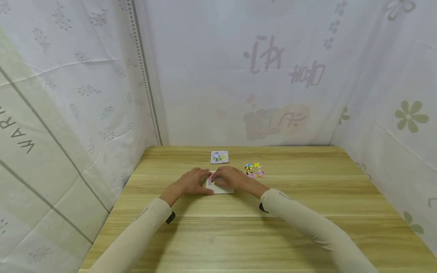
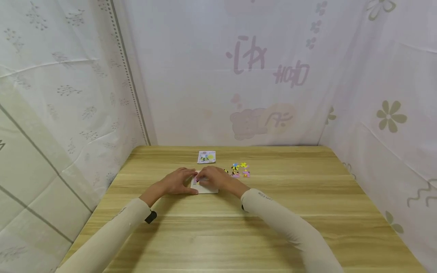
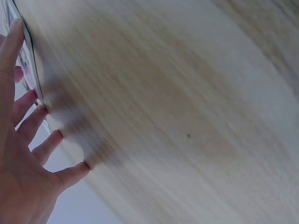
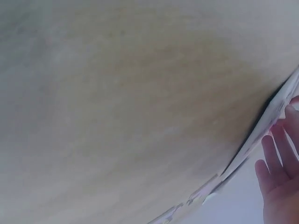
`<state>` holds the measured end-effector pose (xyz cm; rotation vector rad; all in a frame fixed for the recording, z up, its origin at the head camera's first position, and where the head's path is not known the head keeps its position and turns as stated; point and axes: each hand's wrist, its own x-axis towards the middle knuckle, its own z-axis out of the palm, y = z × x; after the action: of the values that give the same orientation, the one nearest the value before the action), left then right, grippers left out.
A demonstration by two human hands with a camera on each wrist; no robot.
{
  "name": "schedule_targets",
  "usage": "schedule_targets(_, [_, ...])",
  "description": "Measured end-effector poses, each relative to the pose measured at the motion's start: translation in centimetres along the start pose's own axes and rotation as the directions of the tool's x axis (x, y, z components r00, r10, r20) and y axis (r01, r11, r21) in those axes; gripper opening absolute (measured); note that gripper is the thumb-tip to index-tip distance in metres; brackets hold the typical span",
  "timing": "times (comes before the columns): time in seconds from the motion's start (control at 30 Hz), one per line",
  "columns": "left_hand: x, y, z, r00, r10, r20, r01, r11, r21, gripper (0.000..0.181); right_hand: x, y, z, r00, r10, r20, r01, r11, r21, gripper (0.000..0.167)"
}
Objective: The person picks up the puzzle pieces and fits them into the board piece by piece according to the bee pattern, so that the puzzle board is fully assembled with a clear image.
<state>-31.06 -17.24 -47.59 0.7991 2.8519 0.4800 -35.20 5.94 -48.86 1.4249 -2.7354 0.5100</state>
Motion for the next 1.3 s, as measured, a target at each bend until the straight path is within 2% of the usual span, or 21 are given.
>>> schedule_targets(0.27, [-0.2, 0.0, -0.1, 1.000, -0.024, 0.009, 0.024, 1.000, 0.001, 0.089, -0.7, 1.0, -1.3, 0.996, 0.064, -0.054, -0.056, 0.990, 0.130, 0.021])
schedule_targets(0.57, [-0.2, -0.1, -0.2, 0.999, -0.034, 0.015, 0.034, 0.999, 0.008, 0.090, -2.1, 2.7, -2.8, 0.982, 0.184, -0.050, -0.175, 0.973, 0.151, 0.029])
schedule_targets(0.77, [-0.1, -0.1, -0.2, 0.999, -0.043, 0.019, 0.043, 0.999, 0.000, 0.093, -3.1, 4.5, -3.7, 0.975, 0.213, -0.060, -0.207, 0.973, 0.105, 0.031])
schedule_targets(1.1, [0.1, 0.0, 0.0, 0.999, -0.038, 0.023, 0.038, 0.999, 0.003, 0.092, -5.7, 7.7, -5.6, 0.943, 0.329, -0.056, -0.320, 0.939, 0.130, 0.033])
schedule_targets(1.3, [0.3, 0.0, 0.0, 0.999, -0.035, 0.020, 0.035, 0.999, 0.006, 0.092, -6.8, 9.5, -6.2, 0.933, 0.358, -0.031, -0.353, 0.930, 0.106, 0.032])
